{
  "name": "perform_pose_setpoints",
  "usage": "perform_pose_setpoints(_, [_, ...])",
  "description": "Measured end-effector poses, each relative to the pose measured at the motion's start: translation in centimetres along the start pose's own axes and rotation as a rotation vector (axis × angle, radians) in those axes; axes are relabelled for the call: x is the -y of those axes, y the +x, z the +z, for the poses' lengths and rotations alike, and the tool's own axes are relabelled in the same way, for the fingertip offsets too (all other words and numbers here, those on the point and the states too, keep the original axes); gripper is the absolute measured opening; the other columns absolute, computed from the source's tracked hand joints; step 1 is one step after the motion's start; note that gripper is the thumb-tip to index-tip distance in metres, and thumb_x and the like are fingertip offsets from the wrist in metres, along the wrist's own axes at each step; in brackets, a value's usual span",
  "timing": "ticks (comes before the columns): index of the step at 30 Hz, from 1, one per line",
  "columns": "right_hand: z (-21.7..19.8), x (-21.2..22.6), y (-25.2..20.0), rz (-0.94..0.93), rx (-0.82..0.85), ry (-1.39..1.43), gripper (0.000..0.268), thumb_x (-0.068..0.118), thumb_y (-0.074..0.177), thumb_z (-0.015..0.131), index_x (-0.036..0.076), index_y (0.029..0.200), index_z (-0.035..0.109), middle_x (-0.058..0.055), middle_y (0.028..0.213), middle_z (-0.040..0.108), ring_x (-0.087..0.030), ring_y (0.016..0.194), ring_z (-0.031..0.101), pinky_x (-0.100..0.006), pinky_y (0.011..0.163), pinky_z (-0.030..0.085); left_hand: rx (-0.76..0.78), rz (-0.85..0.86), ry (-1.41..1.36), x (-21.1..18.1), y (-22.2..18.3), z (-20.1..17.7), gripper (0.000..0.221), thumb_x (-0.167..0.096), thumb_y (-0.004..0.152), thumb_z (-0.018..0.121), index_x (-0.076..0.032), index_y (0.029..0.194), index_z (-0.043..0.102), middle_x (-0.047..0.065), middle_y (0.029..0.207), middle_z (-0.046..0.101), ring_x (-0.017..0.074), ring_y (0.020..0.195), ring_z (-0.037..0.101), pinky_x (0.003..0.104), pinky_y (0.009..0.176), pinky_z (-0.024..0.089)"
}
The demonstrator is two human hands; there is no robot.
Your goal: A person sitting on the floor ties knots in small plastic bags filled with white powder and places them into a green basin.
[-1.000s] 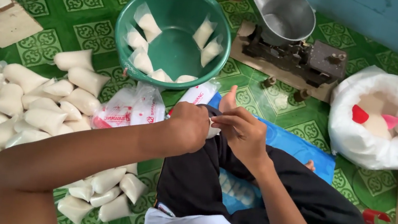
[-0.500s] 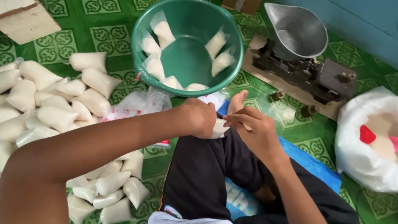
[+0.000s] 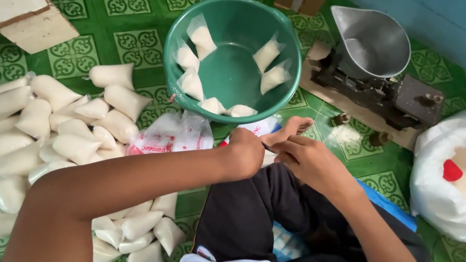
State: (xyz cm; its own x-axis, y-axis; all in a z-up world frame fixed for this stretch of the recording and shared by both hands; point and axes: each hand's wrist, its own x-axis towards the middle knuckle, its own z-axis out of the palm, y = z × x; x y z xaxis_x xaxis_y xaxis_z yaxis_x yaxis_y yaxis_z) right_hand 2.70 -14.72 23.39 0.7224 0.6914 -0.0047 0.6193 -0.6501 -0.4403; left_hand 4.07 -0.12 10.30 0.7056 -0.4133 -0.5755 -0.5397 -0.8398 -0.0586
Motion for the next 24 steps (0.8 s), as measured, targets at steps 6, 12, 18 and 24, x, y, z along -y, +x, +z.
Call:
perform_pose_setpoints(6, [-2.5,4.3,2.8,0.306,0.389,-0.153,0.073,0.05,0.076,0.073,0.015,0.135,0.047,-0.012,0.109,0.053,-0.043,0.087,0.066,-0.055,0.072,0.056,-0.013,0.106,0.002,-0.2,-1.5,-1.3,0.031,-0.014,0.09,0.048,-0.005,0.115,0.066,0.007,0.105,0.068,0.0305,0.097,0.065,0.051,0.065,0.047])
perform_pose_setpoints(12, [5.1,0.2,3.3,0.474,0.472,-0.234,0.067,0.038,0.078,0.065,0.005,0.134,0.047,-0.032,0.127,0.047,-0.047,0.093,0.068,-0.049,0.079,0.06,-0.005,0.079,-0.046,-0.5,0.1,-0.3,0.031,-0.022,0.088,0.053,-0.009,0.113,0.066,0.007,0.103,0.068,0.0306,0.098,0.065,0.051,0.064,0.048])
perform_pose_setpoints(18, [1.9,4.8,4.5,0.573,0.563,-0.171,0.056,0.02,0.09,0.039,-0.01,0.137,0.038,-0.033,0.139,0.043,-0.046,0.122,0.05,-0.047,0.098,0.048,-0.036,0.047,-0.045,-0.8,-1.6,-0.9,0.029,-0.016,0.092,0.044,-0.013,0.107,0.069,0.003,0.101,0.068,0.0269,0.092,0.064,0.047,0.062,0.045])
perform_pose_setpoints(24, [5.6,3.1,3.1,0.421,0.349,-0.505,0.037,0.018,0.092,0.039,-0.002,0.116,0.058,-0.018,0.104,0.066,-0.032,0.095,0.069,-0.039,0.072,0.053,-0.119,-0.015,0.215,-1.1,-3.8,-2.0,0.032,-0.019,0.1,0.036,-0.015,0.113,0.064,-0.001,0.102,0.064,0.0188,0.085,0.058,0.044,0.061,0.036])
